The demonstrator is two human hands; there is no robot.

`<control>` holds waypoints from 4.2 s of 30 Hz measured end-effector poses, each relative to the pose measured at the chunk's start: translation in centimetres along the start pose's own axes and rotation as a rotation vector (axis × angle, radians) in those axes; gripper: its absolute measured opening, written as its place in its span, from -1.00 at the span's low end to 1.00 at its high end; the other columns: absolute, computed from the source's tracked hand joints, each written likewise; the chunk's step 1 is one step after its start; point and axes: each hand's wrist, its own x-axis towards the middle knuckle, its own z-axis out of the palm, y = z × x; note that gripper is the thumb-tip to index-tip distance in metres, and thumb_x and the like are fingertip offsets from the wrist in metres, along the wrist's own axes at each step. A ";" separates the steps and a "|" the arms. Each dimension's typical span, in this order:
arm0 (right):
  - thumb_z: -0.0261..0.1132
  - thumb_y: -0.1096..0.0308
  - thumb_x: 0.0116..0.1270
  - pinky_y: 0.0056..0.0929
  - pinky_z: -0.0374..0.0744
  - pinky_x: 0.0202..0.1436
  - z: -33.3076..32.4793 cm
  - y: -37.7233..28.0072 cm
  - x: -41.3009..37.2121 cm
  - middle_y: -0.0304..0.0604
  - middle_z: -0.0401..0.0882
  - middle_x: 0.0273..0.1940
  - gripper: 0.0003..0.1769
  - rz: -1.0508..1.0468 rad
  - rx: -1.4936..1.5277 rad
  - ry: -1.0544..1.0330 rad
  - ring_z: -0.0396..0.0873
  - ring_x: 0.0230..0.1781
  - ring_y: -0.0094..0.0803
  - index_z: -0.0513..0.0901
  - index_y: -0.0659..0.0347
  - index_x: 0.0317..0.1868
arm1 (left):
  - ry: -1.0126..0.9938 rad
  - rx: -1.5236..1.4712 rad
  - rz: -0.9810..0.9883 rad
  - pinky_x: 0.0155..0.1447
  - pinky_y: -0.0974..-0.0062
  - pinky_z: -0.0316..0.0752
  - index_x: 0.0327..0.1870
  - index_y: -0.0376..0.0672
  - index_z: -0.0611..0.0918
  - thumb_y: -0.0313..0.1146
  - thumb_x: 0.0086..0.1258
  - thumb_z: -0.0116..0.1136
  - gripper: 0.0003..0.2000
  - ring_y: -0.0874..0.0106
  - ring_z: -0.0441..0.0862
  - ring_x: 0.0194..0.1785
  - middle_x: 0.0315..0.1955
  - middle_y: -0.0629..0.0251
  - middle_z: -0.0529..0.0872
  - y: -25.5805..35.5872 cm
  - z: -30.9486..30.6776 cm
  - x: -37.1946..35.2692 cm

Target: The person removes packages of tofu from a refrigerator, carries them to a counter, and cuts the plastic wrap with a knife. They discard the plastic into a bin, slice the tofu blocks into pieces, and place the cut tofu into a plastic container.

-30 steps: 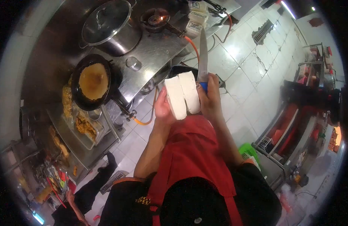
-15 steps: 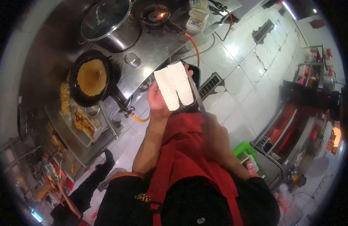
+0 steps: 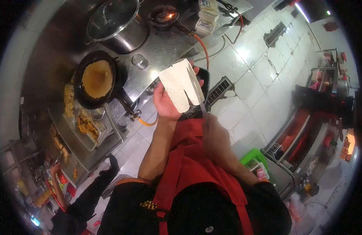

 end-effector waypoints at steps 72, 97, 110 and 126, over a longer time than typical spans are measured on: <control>-0.08 0.07 0.57 -0.66 0.25 -0.85 0.0 6.5 5.8 -0.12 0.43 -0.67 -0.54 0.120 1.966 -1.140 0.25 -0.87 -0.55 0.42 0.29 0.18 | -0.024 -0.157 -0.078 0.29 -0.18 0.38 0.45 0.13 0.28 0.22 0.33 -0.09 -0.31 -0.10 0.35 0.35 0.40 -0.11 0.25 -0.5 2.9 -1.2; 0.06 0.33 0.47 0.11 0.53 -0.30 1.0 -2.4 0.4 0.25 0.57 -0.23 -0.78 -0.231 0.018 -0.006 0.56 -0.31 0.27 0.38 0.32 -0.02 | -0.089 -0.056 -0.001 0.39 -0.19 0.25 0.46 0.09 0.24 0.09 0.38 -0.08 -0.36 -0.12 0.29 0.37 0.42 0.04 0.23 0.9 1.1 -0.8; 0.11 0.46 0.42 0.05 0.52 -0.45 1.8 -2.9 0.7 0.23 0.50 -0.37 -0.85 -0.356 -0.006 0.104 0.53 -0.45 0.21 0.37 0.39 -0.13 | -0.122 0.054 -0.039 0.37 -0.19 0.30 0.51 0.08 0.14 0.08 0.30 0.00 -0.26 -0.18 0.29 0.39 0.44 0.06 0.22 0.7 2.0 -1.1; 0.14 0.45 0.37 -0.08 0.46 -0.44 3.0 -1.5 2.7 0.20 0.49 -0.51 -0.84 -0.617 -0.159 0.054 0.50 -0.50 0.14 0.56 0.41 -0.25 | -0.162 0.217 0.052 0.35 0.17 0.38 0.53 -0.11 0.11 0.18 0.49 -0.26 -0.28 0.12 0.43 0.33 0.36 0.03 0.36 1.2 2.2 -2.5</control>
